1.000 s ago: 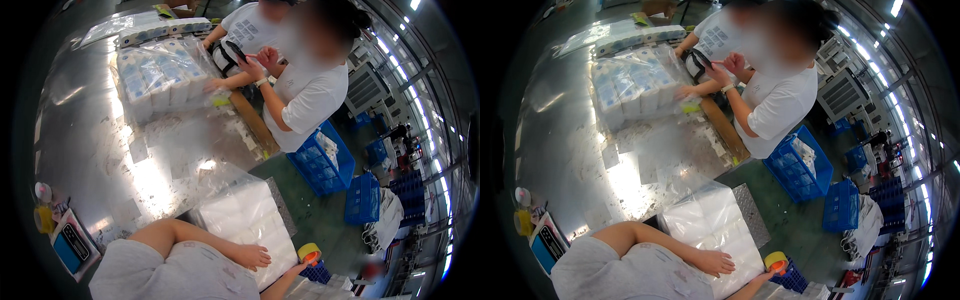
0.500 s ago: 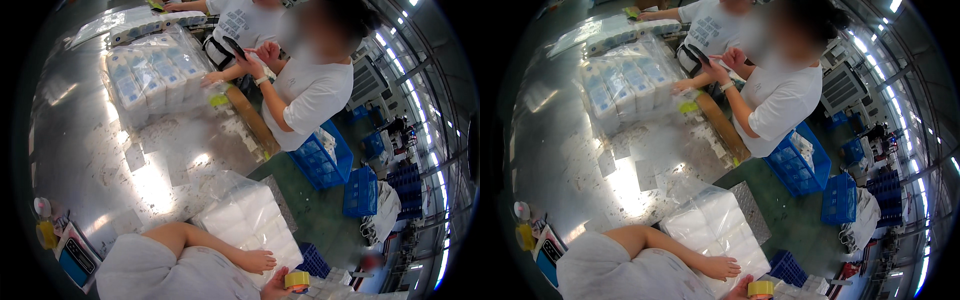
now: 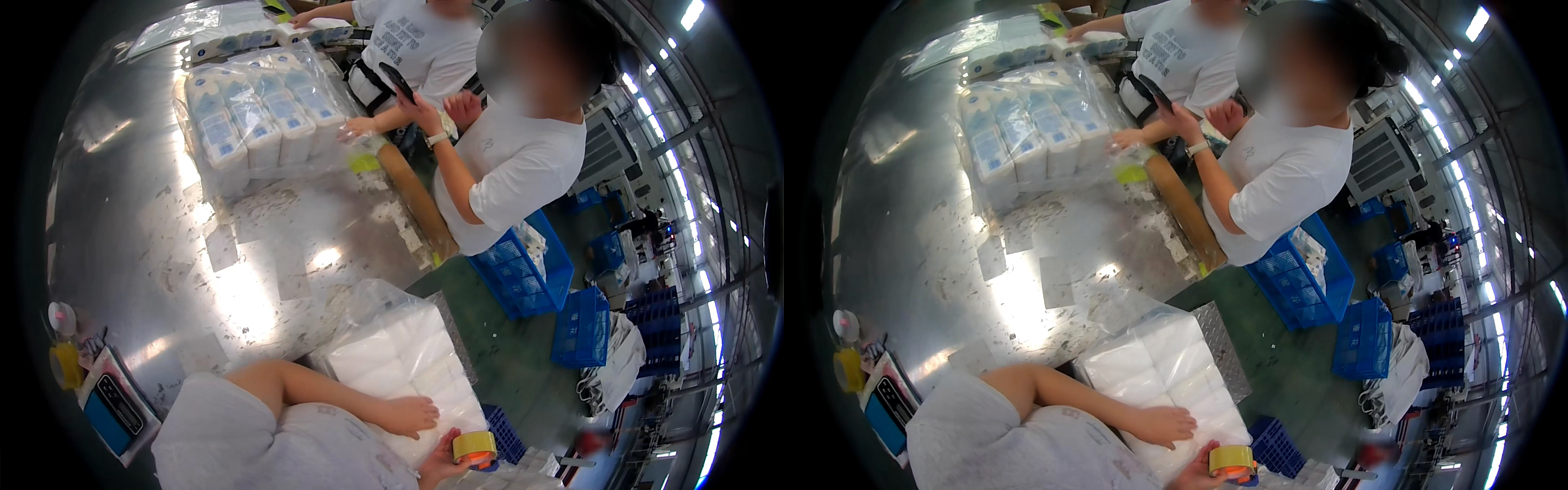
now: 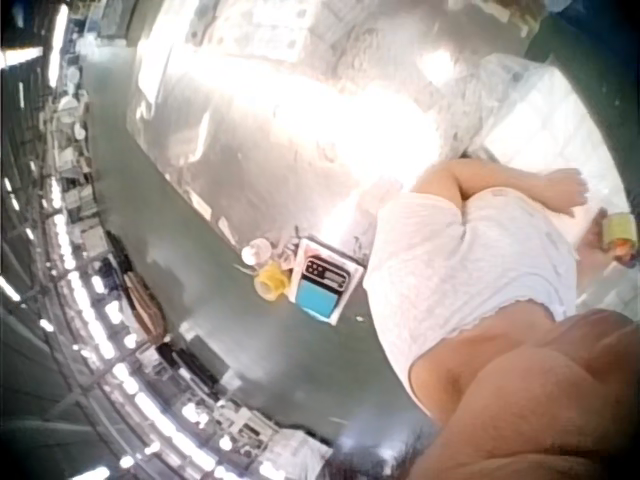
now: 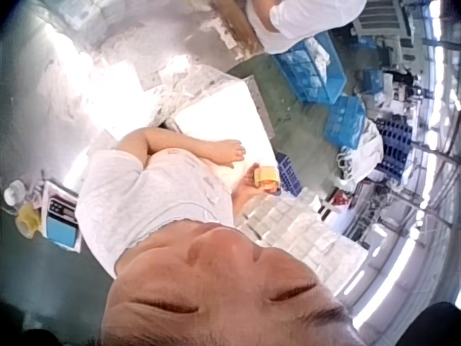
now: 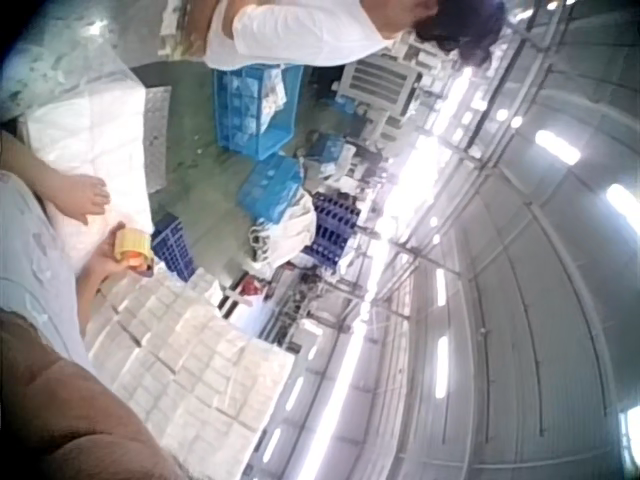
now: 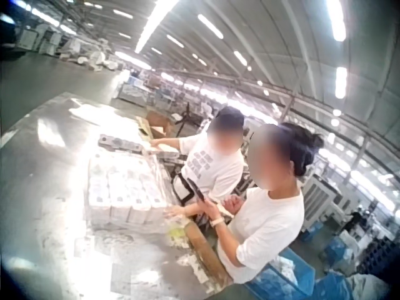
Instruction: The person wraps bundles of paper tissues in plastic film and secures the packaging using a tape dispenser.
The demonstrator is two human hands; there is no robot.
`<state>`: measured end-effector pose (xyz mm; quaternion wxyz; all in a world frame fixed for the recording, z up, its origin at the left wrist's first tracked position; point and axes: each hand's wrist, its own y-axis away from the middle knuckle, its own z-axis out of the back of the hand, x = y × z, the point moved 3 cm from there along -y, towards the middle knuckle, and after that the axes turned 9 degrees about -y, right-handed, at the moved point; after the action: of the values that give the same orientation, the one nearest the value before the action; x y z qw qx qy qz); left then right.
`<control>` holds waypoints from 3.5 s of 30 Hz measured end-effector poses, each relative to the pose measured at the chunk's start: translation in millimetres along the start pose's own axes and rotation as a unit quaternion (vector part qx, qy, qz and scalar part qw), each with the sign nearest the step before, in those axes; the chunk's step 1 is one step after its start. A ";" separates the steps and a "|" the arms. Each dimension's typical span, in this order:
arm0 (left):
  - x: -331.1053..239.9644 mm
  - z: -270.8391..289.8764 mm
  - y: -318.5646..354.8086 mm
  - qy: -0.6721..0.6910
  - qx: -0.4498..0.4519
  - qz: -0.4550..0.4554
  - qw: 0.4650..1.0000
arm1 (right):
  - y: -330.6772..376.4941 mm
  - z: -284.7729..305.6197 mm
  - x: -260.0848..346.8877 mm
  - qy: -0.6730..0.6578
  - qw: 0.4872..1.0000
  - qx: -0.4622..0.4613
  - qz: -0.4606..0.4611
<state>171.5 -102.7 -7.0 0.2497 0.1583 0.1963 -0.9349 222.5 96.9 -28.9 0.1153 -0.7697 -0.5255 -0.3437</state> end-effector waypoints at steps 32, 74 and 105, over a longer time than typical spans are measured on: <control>91.5 85.0 59.0 0.093 -0.275 0.316 0.903 | 6.6 -9.2 -11.8 0.135 0.988 -0.025 0.072; 1.8 30.9 66.4 -0.166 -0.065 0.170 0.969 | -22.2 -225.5 -103.7 0.557 0.772 0.259 0.165; 174.4 83.2 74.8 0.643 -0.160 0.364 0.655 | 15.4 -244.2 -99.1 0.683 0.481 0.495 0.240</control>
<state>50.7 -270.2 -24.6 0.4024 0.7363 0.3809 -0.3883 115.6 -113.4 89.5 0.8775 -0.2050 -0.1596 -0.4032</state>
